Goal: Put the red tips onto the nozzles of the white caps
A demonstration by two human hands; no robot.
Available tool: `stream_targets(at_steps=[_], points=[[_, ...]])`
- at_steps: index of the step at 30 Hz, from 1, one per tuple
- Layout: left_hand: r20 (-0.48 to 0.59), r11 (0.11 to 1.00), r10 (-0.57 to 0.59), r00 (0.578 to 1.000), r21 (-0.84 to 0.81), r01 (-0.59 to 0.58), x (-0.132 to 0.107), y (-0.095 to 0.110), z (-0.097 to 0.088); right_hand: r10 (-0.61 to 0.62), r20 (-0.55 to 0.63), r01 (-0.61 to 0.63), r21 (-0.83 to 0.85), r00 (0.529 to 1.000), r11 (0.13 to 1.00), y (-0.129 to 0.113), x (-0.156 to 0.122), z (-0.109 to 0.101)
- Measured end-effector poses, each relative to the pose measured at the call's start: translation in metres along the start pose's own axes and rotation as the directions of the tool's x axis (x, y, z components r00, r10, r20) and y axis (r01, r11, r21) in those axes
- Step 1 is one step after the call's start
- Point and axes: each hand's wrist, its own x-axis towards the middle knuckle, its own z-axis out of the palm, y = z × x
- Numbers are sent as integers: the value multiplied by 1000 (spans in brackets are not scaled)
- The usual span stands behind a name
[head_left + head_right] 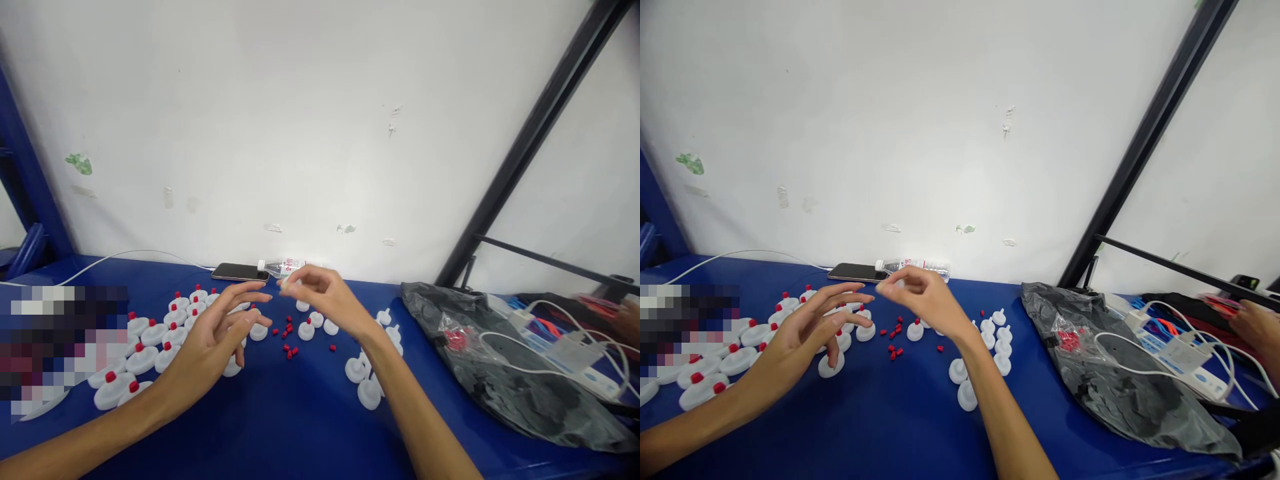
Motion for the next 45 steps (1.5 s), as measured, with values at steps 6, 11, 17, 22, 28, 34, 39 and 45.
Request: stream_targets(at_steps=[6, 11, 17, 22, 28, 34, 39, 45], points=[[92, 995, -44, 995, 95, 36, -2, -10, 1, -121, -306, -116, -655, 944, 747, 30, 5, -32], [169, 962, 127, 977, 219, -163, -8, -15, 1, -60, -287, -184, -748, 956, 638, 48, 6, -35], [481, 723, 334, 811, 421, -547, -9, -22, -3, 42, -247, -229, -801, 968, 553, 52, 6, -33], [605, 596, 191, 773, 554, -581, -14, -26, 2, 150, -226, -271, -825, 962, 495, 57, 6, -32], [593, 569, 47, 804, 646, -509, -17, -27, 5, 203, -296, -355, -836, 934, 417, 50, 6, -41], [599, 567, 20, 801, 653, -502, -17, -31, 4, 293, -568, -634, -736, 769, 237, 40, -4, -69], [604, 566, 19, 797, 651, -506, -17, -32, 4, 434, -658, -765, -632, 615, 125, 33, -15, -87], [588, 570, 4, 809, 663, -485, -16, -31, 5, 665, -507, -758, -637, 549, 140, 23, -11, -80]])
